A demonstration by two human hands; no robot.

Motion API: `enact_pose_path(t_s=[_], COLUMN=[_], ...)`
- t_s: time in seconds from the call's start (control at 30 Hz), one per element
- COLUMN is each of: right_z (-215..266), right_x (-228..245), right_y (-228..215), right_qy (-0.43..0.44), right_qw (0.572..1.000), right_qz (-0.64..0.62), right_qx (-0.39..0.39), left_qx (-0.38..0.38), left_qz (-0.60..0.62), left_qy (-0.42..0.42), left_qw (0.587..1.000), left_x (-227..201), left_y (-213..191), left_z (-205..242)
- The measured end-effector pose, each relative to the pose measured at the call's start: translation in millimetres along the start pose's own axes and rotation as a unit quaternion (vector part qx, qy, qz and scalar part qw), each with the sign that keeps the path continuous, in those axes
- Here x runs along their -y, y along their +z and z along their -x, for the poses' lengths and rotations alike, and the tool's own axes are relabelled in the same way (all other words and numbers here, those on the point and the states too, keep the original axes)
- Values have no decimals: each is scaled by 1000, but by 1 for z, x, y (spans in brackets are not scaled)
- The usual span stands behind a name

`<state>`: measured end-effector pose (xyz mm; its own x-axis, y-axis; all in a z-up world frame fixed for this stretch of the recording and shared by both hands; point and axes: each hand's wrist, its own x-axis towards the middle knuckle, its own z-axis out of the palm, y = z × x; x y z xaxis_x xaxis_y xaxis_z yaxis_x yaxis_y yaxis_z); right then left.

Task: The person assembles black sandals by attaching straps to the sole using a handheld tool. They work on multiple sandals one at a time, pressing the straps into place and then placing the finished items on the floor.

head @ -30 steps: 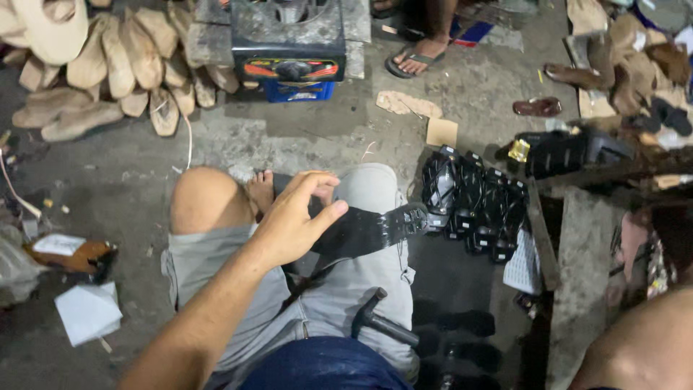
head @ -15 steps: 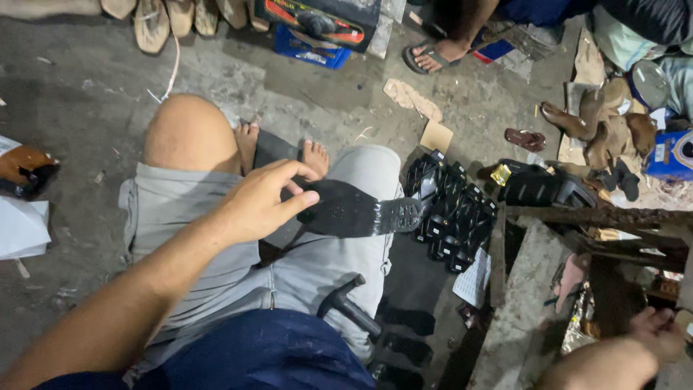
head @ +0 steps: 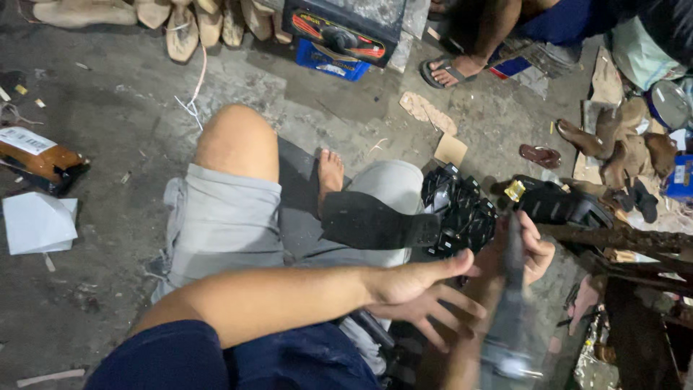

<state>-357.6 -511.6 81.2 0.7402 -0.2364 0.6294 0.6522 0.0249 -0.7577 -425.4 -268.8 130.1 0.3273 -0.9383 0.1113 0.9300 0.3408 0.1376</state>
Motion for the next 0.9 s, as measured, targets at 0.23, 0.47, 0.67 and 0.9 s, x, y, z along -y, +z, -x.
enact_pose_path(t_s=[0.23, 0.47, 0.67, 0.9], right_z=[-36, -66, -85, -145], right_x=[46, 87, 23, -74], right_y=[93, 183, 213, 230], right_qy=[30, 209, 198, 172], right_qw=[959, 913, 852, 826], right_qz=[247, 228, 309, 350], right_qx=[134, 267, 372, 407], left_qx=[-68, -235, -275, -421], left_qz=[-215, -557, -594, -624], left_qy=[270, 425, 472, 408], left_qw=[936, 674, 591, 517], left_x=[-50, -174, -198, -256], left_y=[9, -10, -42, -72], left_z=[28, 61, 67, 77])
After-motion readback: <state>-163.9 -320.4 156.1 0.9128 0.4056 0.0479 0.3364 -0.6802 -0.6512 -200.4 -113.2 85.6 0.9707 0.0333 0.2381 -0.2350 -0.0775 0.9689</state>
